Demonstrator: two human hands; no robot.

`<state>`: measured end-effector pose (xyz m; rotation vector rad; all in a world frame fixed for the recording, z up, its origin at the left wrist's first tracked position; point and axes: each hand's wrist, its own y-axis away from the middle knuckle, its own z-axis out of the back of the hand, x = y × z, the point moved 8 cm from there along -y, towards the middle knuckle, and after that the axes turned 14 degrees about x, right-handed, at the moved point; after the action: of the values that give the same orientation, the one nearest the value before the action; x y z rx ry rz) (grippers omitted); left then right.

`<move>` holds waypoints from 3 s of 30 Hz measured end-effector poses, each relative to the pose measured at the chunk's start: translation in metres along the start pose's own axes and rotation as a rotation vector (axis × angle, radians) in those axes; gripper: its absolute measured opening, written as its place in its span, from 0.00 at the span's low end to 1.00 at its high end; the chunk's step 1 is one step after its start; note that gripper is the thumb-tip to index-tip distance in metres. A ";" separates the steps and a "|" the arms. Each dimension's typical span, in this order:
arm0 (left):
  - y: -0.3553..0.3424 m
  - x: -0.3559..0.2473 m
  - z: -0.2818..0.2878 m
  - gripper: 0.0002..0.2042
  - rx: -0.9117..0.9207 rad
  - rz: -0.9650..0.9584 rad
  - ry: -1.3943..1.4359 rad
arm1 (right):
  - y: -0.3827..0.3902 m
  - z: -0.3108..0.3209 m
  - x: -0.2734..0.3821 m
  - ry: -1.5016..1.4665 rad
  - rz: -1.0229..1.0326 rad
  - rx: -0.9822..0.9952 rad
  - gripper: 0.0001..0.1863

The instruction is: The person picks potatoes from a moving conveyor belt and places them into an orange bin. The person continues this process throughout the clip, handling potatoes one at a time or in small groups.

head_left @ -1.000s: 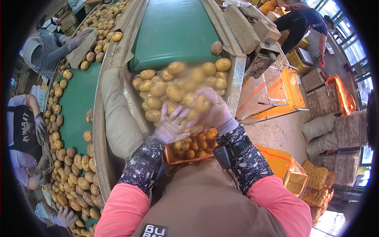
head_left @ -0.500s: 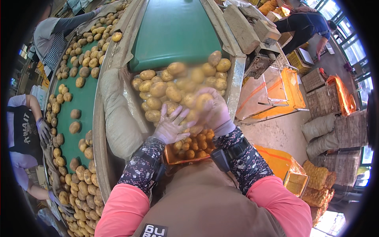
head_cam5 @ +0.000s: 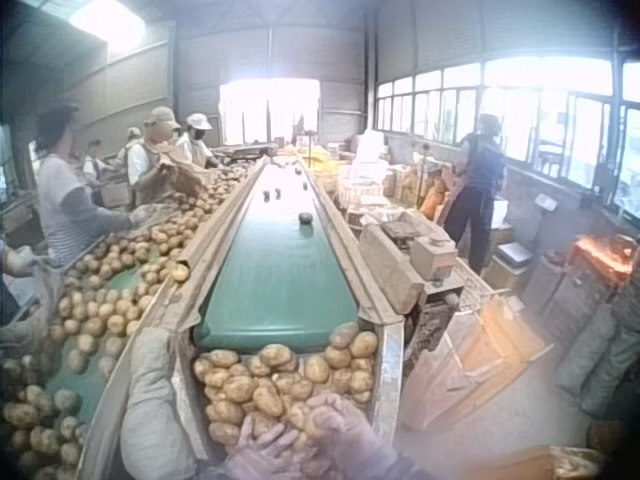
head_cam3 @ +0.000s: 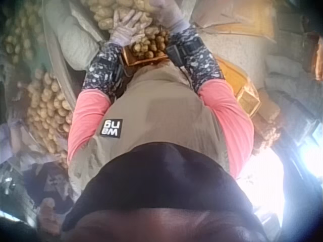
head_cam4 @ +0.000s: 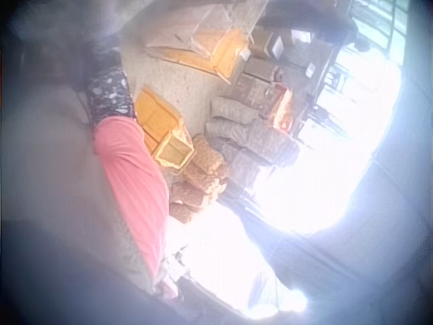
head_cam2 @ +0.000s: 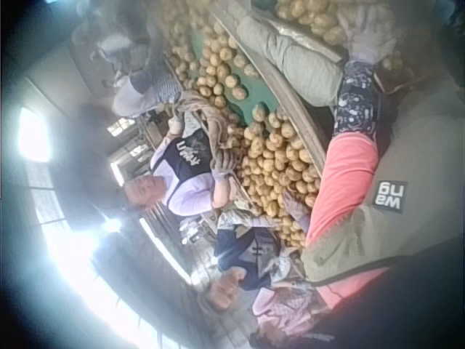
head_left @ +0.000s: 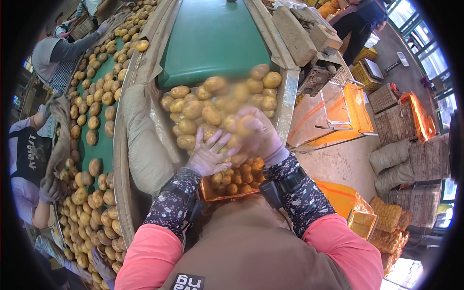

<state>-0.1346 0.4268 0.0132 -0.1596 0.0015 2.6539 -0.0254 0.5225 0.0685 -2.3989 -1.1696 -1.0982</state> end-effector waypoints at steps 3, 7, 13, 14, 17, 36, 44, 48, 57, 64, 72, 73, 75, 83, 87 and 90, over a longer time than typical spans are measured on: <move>-0.001 0.000 -0.001 0.30 0.013 0.003 -0.006 | -0.002 -0.001 0.000 0.108 0.056 0.027 0.19; -0.001 -0.001 0.000 0.30 0.018 0.004 0.002 | 0.001 0.004 0.009 0.321 0.171 -0.074 0.19; 0.000 -0.001 0.002 0.28 0.020 0.000 0.032 | 0.007 0.005 0.011 0.157 0.174 -0.100 0.27; 0.000 -0.001 0.002 0.28 0.014 -0.002 0.031 | 0.007 0.004 0.012 0.131 0.176 -0.081 0.31; 0.000 -0.001 0.004 0.28 0.002 -0.002 0.031 | 0.012 -0.015 0.032 0.665 0.328 -0.006 0.32; 0.000 0.001 -0.003 0.25 0.029 -0.003 0.043 | 0.005 -0.018 0.009 0.189 -0.021 0.148 0.32; -0.001 0.001 -0.003 0.24 0.100 0.026 0.038 | 0.000 -0.029 -0.014 -0.563 -0.147 0.397 0.46; -0.001 0.000 -0.002 0.23 0.089 0.025 0.033 | 0.001 -0.029 -0.014 -0.493 -0.156 0.402 0.44; -0.001 0.000 0.000 0.24 0.036 0.002 0.036 | 0.003 -0.024 0.001 -0.367 -0.059 0.336 0.35; -0.001 -0.003 0.005 0.27 -0.065 -0.035 0.038 | 0.009 -0.012 0.064 0.232 0.063 0.005 0.22; -0.001 -0.004 0.000 0.27 -0.023 -0.018 0.011 | 0.089 -0.108 0.314 1.291 1.337 -0.298 0.19; -0.001 -0.004 0.001 0.27 -0.036 -0.018 0.006 | 0.109 -0.133 0.340 1.394 1.683 -0.204 0.18; -0.001 -0.005 -0.001 0.27 -0.019 -0.013 0.012 | 0.119 -0.165 0.374 1.814 2.189 -0.400 0.20; 0.000 -0.004 -0.004 0.30 -0.038 -0.011 0.038 | -0.029 -0.087 0.320 1.882 0.699 -0.100 0.27; 0.001 -0.003 -0.004 0.29 -0.051 -0.019 0.038 | -0.070 -0.063 0.120 1.591 0.114 0.291 0.23; 0.002 -0.003 -0.005 0.29 -0.040 -0.024 0.057 | -0.086 -0.056 0.035 1.637 -0.096 0.236 0.28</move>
<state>-0.1324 0.4233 0.0087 -0.2470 -0.0352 2.6254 -0.1057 0.5689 0.1235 -0.6236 -0.6281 -2.0244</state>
